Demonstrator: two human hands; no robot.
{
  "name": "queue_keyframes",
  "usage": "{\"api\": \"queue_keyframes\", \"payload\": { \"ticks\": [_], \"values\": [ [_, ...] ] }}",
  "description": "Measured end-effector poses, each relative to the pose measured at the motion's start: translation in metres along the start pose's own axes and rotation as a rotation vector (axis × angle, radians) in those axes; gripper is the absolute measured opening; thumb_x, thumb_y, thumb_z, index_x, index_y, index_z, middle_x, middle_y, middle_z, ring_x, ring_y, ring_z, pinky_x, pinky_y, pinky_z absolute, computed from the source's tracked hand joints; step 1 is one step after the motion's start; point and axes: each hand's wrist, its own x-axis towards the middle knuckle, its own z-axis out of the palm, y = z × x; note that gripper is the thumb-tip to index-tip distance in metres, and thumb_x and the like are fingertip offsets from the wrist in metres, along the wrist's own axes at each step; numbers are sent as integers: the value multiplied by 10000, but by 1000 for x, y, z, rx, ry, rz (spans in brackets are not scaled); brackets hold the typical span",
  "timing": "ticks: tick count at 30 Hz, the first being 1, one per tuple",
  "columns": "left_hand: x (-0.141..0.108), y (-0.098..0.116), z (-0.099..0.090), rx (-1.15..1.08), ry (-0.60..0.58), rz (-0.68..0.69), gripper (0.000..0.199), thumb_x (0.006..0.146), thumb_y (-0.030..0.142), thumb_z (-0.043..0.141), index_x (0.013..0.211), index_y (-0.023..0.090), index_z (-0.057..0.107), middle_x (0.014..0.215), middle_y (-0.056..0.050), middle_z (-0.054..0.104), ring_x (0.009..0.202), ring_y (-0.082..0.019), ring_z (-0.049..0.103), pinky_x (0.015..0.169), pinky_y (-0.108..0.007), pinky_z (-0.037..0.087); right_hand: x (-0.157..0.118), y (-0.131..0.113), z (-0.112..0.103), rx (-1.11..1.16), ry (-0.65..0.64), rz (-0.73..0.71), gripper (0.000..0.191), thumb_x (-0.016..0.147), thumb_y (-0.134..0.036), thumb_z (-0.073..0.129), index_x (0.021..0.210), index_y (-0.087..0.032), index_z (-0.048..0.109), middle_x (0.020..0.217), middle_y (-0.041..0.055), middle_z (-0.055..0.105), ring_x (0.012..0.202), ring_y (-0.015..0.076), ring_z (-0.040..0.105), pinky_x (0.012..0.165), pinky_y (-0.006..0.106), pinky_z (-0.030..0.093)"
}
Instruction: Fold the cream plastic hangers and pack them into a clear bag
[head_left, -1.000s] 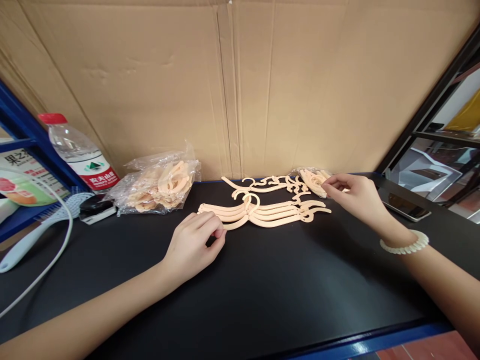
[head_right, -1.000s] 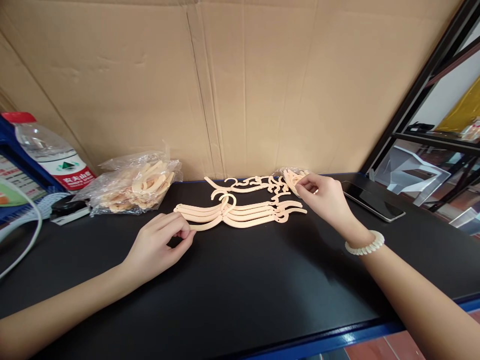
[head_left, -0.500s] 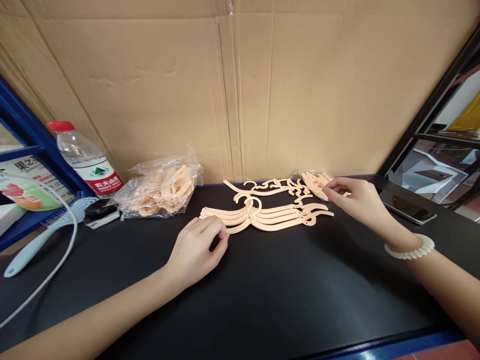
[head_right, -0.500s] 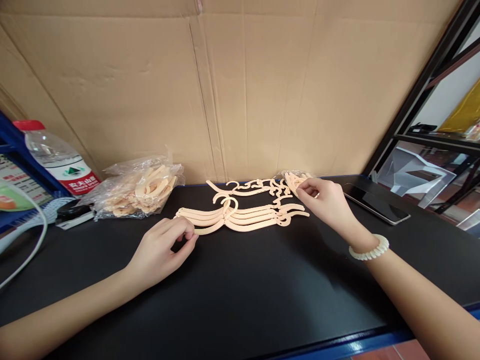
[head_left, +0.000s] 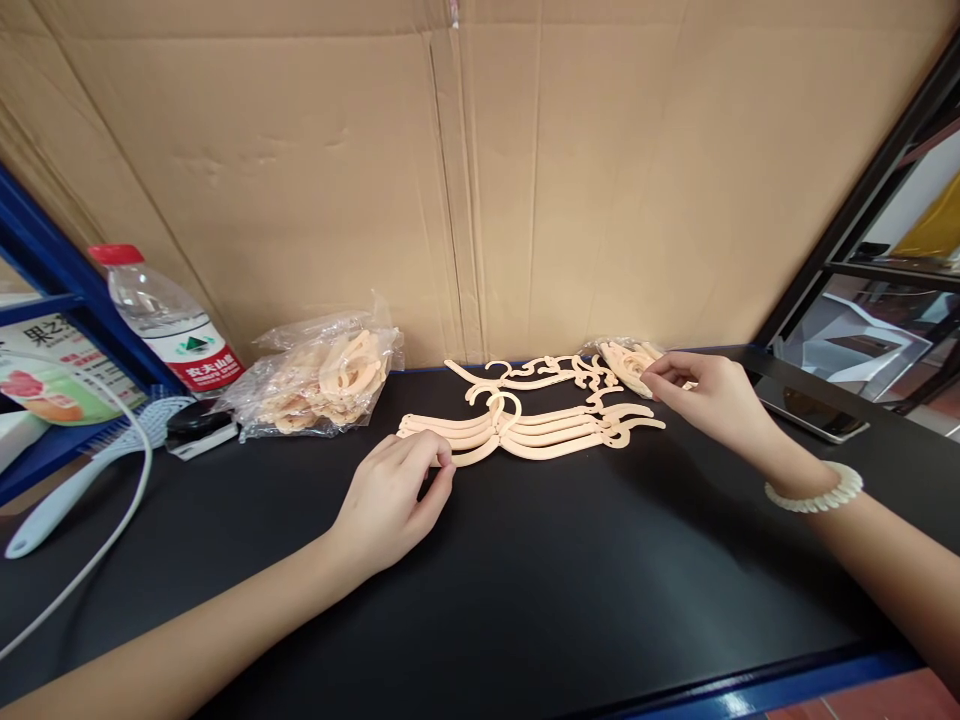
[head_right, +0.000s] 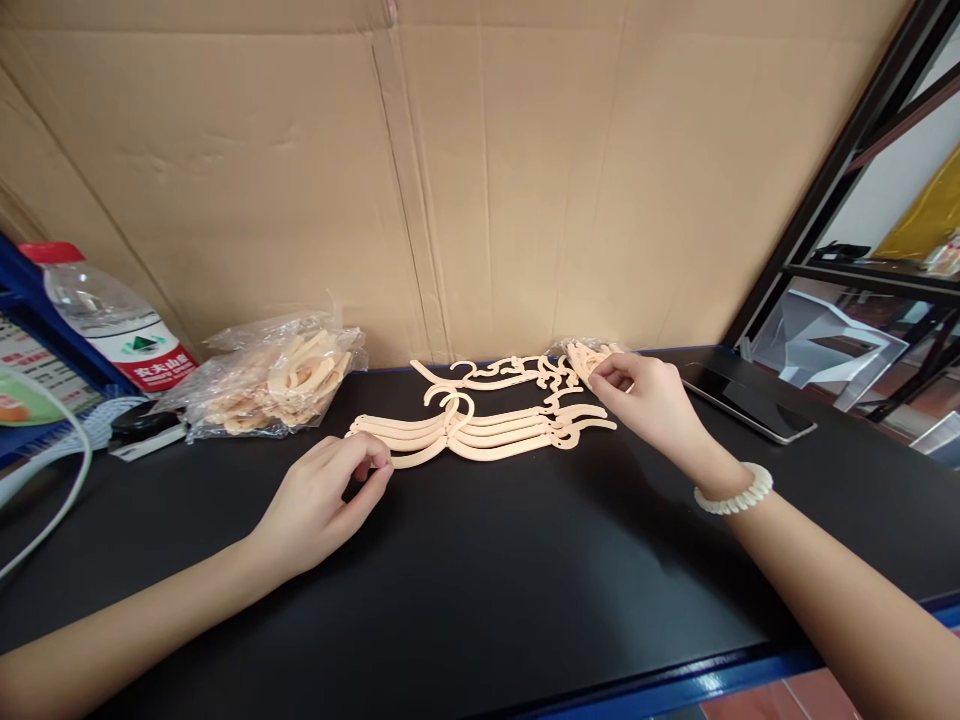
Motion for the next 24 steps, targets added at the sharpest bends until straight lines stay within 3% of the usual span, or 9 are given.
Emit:
{"api": "queue_keyframes", "payload": {
  "ticks": [11,24],
  "values": [
    [0,-1,-1,-58,-78,-65,135,936,166,367,812,219,380,793,3,614,658,-165,556,661,-312,412,-1,-1,-1,2,-9,9,219,788,-364,546,674,-205,644,674,19,686,624,181,608,589,279,448],
    [0,-1,-1,-46,-76,-82,123,952,193,360,838,216,401,777,-7,623,647,-175,566,655,-322,419,-1,-2,0,6,-6,-9,223,792,-362,547,658,-209,638,662,16,683,596,173,596,577,277,444]
  ]
}}
